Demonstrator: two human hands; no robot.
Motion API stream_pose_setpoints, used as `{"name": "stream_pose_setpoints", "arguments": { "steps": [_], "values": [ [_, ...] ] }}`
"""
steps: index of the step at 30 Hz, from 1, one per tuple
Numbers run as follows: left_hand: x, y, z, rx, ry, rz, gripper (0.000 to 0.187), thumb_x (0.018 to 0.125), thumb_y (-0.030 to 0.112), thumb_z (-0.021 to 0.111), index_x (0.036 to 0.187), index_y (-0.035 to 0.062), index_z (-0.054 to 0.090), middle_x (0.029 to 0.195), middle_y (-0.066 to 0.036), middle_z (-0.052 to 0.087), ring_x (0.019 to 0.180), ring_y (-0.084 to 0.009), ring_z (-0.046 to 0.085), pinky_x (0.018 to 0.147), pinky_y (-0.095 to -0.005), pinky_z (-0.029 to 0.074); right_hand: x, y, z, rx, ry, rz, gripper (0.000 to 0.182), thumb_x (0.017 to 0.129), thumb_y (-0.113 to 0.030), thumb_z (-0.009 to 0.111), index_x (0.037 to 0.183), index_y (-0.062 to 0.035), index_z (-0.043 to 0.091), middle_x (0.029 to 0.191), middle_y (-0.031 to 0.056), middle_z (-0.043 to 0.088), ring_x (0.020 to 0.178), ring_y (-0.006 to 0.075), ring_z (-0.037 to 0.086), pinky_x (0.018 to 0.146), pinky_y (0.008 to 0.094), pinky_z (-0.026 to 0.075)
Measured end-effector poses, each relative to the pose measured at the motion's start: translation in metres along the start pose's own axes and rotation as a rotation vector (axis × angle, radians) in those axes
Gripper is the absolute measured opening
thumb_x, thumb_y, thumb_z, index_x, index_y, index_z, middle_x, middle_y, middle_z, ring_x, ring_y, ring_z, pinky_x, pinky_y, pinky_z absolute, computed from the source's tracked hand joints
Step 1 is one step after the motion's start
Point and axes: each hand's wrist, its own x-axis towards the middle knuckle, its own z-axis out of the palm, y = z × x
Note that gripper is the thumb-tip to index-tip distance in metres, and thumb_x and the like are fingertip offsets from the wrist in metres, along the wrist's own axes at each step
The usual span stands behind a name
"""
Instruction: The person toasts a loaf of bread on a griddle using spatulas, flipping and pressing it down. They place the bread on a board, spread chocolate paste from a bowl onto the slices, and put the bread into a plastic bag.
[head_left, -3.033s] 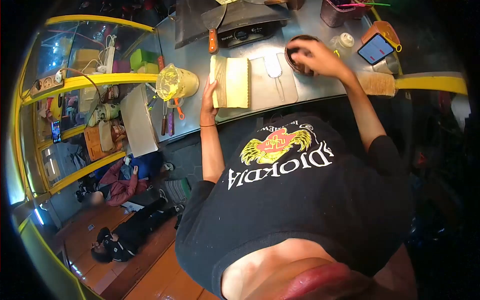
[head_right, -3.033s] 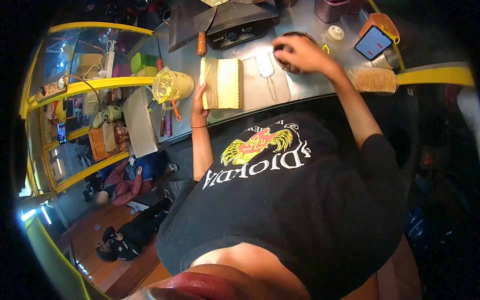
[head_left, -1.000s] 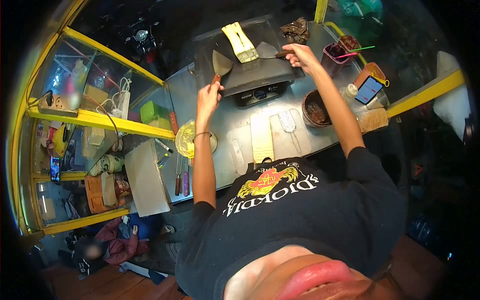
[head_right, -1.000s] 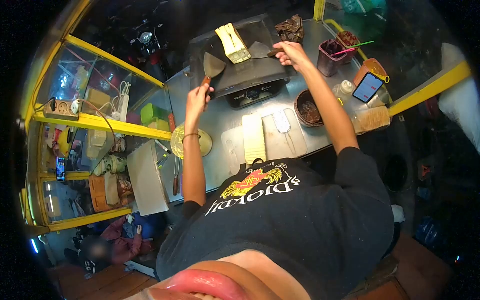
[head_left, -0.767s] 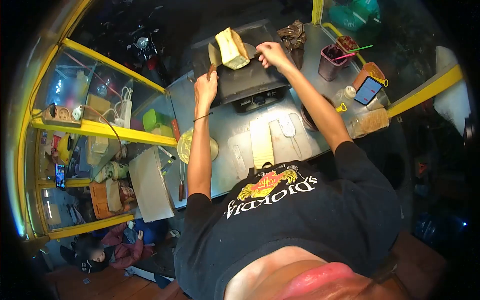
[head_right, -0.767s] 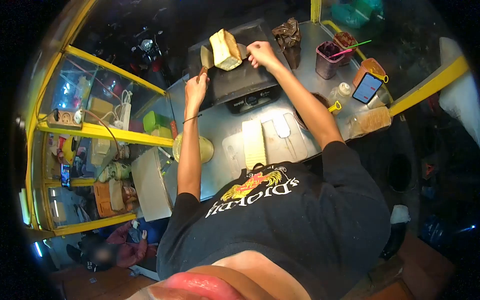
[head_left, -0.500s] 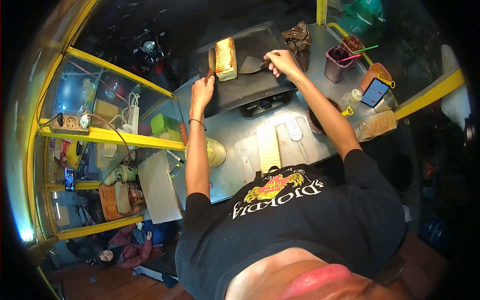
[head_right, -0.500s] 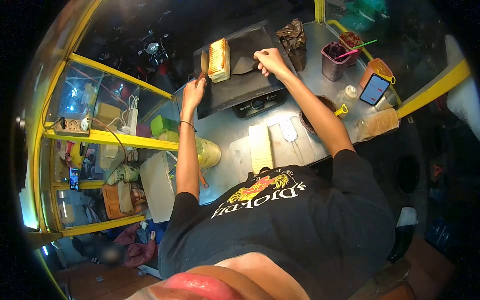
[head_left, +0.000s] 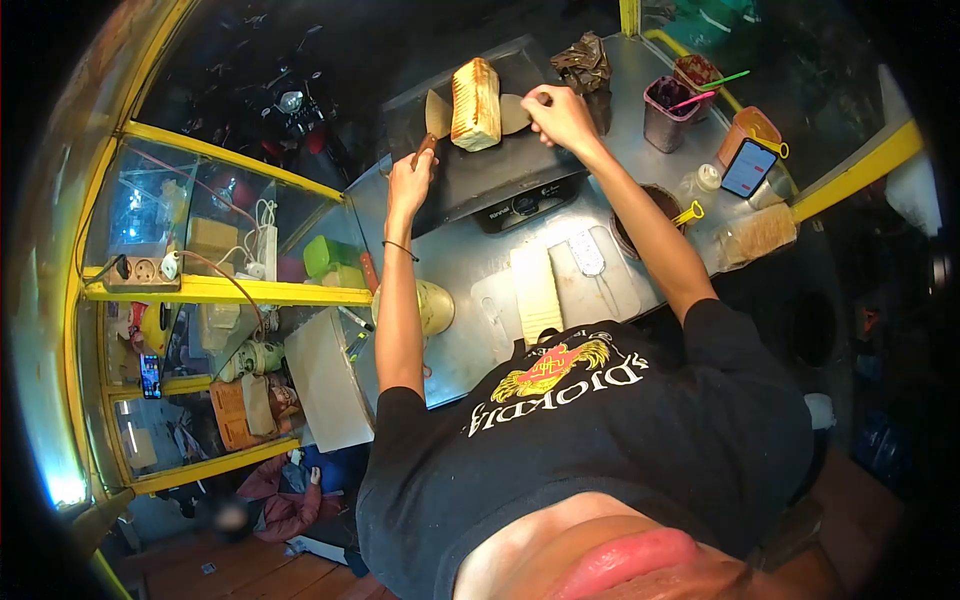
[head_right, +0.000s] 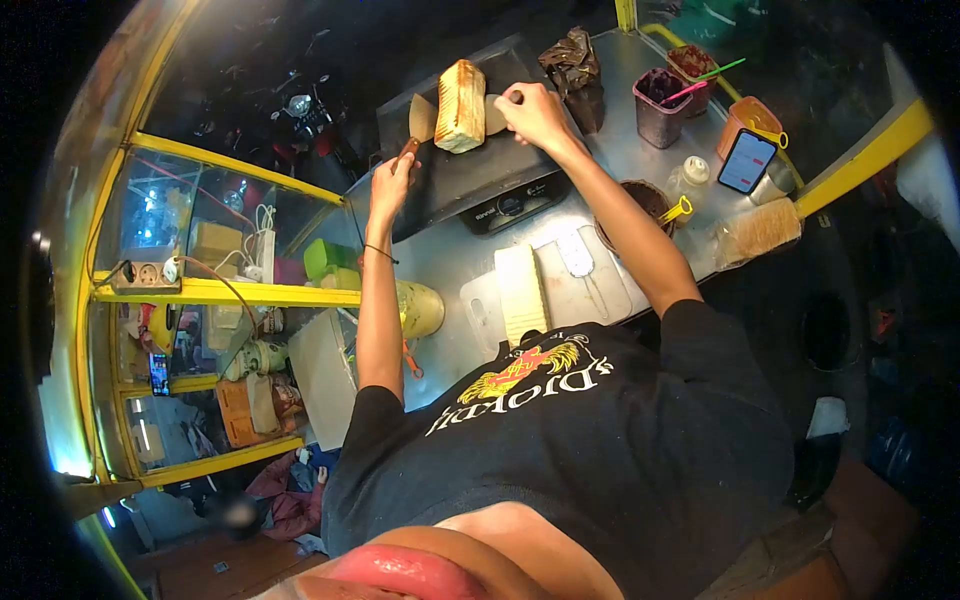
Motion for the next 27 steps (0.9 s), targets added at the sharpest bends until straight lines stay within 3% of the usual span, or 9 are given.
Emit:
{"name": "stream_pose_setpoints", "arguments": {
  "steps": [5, 9, 11, 14, 17, 20, 22, 23, 27],
  "values": [
    [0.005, -0.009, 0.014, 0.032, -0.011, 0.065, 0.044, 0.094, 0.043, 0.054, 0.092, 0.0018, 0.07, 0.065, 0.0, 0.058, 0.055, -0.0114, 0.05, 0.053, -0.0289, 0.038, -0.035, 0.007, -0.029, -0.098, 0.024, -0.075, 0.022, 0.088, -0.022, 0.062, 0.099, -0.0035, 0.067, 0.065, 0.0066, 0.065, 0.051, 0.0104, 0.06, 0.048, 0.0272, 0.049],
    [0.014, -0.005, 0.014, -0.441, -0.229, -0.081, 0.041, 0.096, 0.039, 0.053, 0.099, 0.001, 0.067, 0.062, 0.006, 0.047, 0.051, -0.005, 0.039, 0.048, -0.0229, 0.03, -0.071, -0.001, 0.012, -0.274, 0.099, -0.4, 0.026, 0.084, -0.021, 0.061, 0.1, -0.0012, 0.066, 0.08, 0.0224, 0.067, 0.079, 0.0378, 0.068, 0.072, 0.043, 0.052],
    [0.018, -0.019, 0.008, -0.577, -0.187, -0.12, 0.039, 0.097, 0.039, 0.053, 0.098, 0.002, 0.067, 0.06, 0.008, 0.042, 0.048, -0.0029, 0.033, 0.045, -0.0214, 0.025, -0.064, 0.007, 0.022, -0.286, 0.074, -0.508, 0.026, 0.086, -0.019, 0.062, 0.104, -0.0008, 0.064, 0.073, 0.0163, 0.067, 0.062, 0.0282, 0.066, 0.063, 0.0385, 0.052],
    [-0.005, -0.017, -0.014, -0.315, 0.082, -0.081, 0.039, 0.096, 0.04, 0.053, 0.095, 0.0048, 0.069, 0.059, 0.007, 0.045, 0.046, -0.0028, 0.034, 0.044, -0.0207, 0.026, -0.044, -0.004, -0.008, 0.096, -0.054, -0.162, 0.017, 0.089, -0.016, 0.062, 0.099, -0.0025, 0.066, 0.064, 0.0033, 0.061, 0.046, 0.0061, 0.055, 0.043, 0.0238, 0.045],
    [-0.039, -0.019, -0.036, -0.35, 0.113, -0.121, 0.039, 0.096, 0.04, 0.053, 0.094, 0.0049, 0.07, 0.058, 0.006, 0.046, 0.046, -0.0025, 0.036, 0.044, -0.02, 0.026, 0.002, 0.013, -0.028, 0.328, 0.043, -0.263, 0.014, 0.094, -0.013, 0.056, 0.1, -0.0059, 0.067, 0.064, 0.0014, 0.057, 0.046, 0.0049, 0.052, 0.039, 0.0195, 0.042],
    [-0.068, 0.001, -0.028, -0.42, 0.089, -0.156, 0.038, 0.097, 0.038, 0.052, 0.094, 0.0045, 0.07, 0.058, 0.005, 0.047, 0.046, -0.0025, 0.036, 0.043, -0.0202, 0.026, 0.046, 0.022, -0.031, 0.165, 0.148, -0.294, 0.014, 0.093, -0.014, 0.056, 0.101, -0.0065, 0.065, 0.068, 0.0042, 0.06, 0.054, 0.0108, 0.058, 0.046, 0.0264, 0.047],
    [-0.062, -0.01, -0.011, -0.431, 0.157, -0.133, 0.04, 0.097, 0.039, 0.052, 0.092, 0.0035, 0.069, 0.058, 0.005, 0.047, 0.047, -0.0029, 0.038, 0.044, -0.0207, 0.027, 0.069, 0.038, -0.022, -0.223, 0.271, -0.603, 0.017, 0.089, -0.015, 0.057, 0.101, -0.0054, 0.064, 0.069, 0.0102, 0.062, 0.064, 0.0271, 0.064, 0.058, 0.0386, 0.051],
    [-0.058, -0.015, -0.003, -0.43, 0.196, -0.115, 0.04, 0.097, 0.039, 0.052, 0.092, 0.003, 0.069, 0.058, 0.005, 0.047, 0.048, -0.0031, 0.039, 0.044, -0.0212, 0.028, 0.066, 0.041, -0.022, -0.267, 0.134, -0.5, 0.019, 0.087, -0.017, 0.057, 0.102, -0.006, 0.063, 0.076, 0.015, 0.064, 0.075, 0.0364, 0.063, 0.071, 0.0424, 0.05],
    [-0.071, 0.002, -0.003, -0.333, 0.294, -0.11, 0.038, 0.097, 0.035, 0.055, 0.088, 0.0019, 0.069, 0.06, 0.003, 0.051, 0.049, -0.005, 0.043, 0.046, -0.0222, 0.032, 0.031, 0.024, -0.04, -0.494, -0.001, -0.751, 0.021, 0.085, -0.017, 0.058, 0.103, -0.0076, 0.064, 0.075, 0.0165, 0.064, 0.073, 0.0354, 0.063, 0.073, 0.0404, 0.05]
  ]
}}
